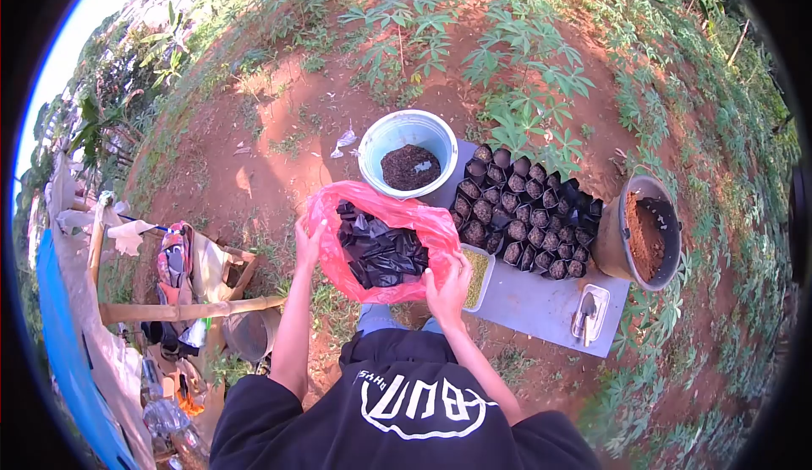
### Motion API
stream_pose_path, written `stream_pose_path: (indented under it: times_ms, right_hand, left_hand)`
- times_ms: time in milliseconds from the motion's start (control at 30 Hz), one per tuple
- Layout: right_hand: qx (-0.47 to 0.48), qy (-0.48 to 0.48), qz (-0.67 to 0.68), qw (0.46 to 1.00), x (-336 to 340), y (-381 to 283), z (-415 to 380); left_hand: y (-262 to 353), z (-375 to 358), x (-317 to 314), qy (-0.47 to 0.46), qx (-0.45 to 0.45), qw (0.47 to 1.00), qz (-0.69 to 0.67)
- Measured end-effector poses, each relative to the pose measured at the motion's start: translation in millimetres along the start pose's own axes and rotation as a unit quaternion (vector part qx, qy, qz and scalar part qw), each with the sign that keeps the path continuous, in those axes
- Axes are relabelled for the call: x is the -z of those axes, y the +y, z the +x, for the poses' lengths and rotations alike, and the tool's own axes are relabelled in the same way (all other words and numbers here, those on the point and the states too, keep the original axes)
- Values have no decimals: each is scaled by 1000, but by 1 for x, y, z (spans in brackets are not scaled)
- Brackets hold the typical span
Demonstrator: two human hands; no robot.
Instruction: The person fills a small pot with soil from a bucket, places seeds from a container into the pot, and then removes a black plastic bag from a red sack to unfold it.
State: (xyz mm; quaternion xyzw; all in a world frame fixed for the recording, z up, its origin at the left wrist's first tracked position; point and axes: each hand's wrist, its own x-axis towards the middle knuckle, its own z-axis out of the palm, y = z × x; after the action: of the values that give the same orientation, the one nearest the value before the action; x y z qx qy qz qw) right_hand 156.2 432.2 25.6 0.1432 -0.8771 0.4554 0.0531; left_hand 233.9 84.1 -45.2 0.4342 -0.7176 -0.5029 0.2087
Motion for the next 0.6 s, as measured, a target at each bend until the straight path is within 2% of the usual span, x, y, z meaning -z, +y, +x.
stream_pose_path:
  times_ms: [100,167,233,267,367,467,600]
  right_hand:
    - [-8,-55,44,997,-10,6,-3]
    - [-47,-112,62,991,-18,-11,1]
    - [-80,-179,62,979,-32,-22,4]
    - [-56,-188,71,978,-47,-19,2]
    - [-76,-220,25,972,-90,-17,-2]
    - [-106,-196,14,975,-134,-21,12]
    - [-81,-176,-34,980,-184,-41,43]
  left_hand:
    - [11,29,4,-68,48,991,-106]
    - [21,43,9,-105,103,972,-183]
    - [-26,79,9,-149,96,969,-171]
    - [-45,93,6,-171,93,967,-166]
    - [-34,94,9,-190,111,959,-178]
    - [-47,94,-9,-224,53,954,-193]
    - [-5,85,-17,-273,-24,955,-112]
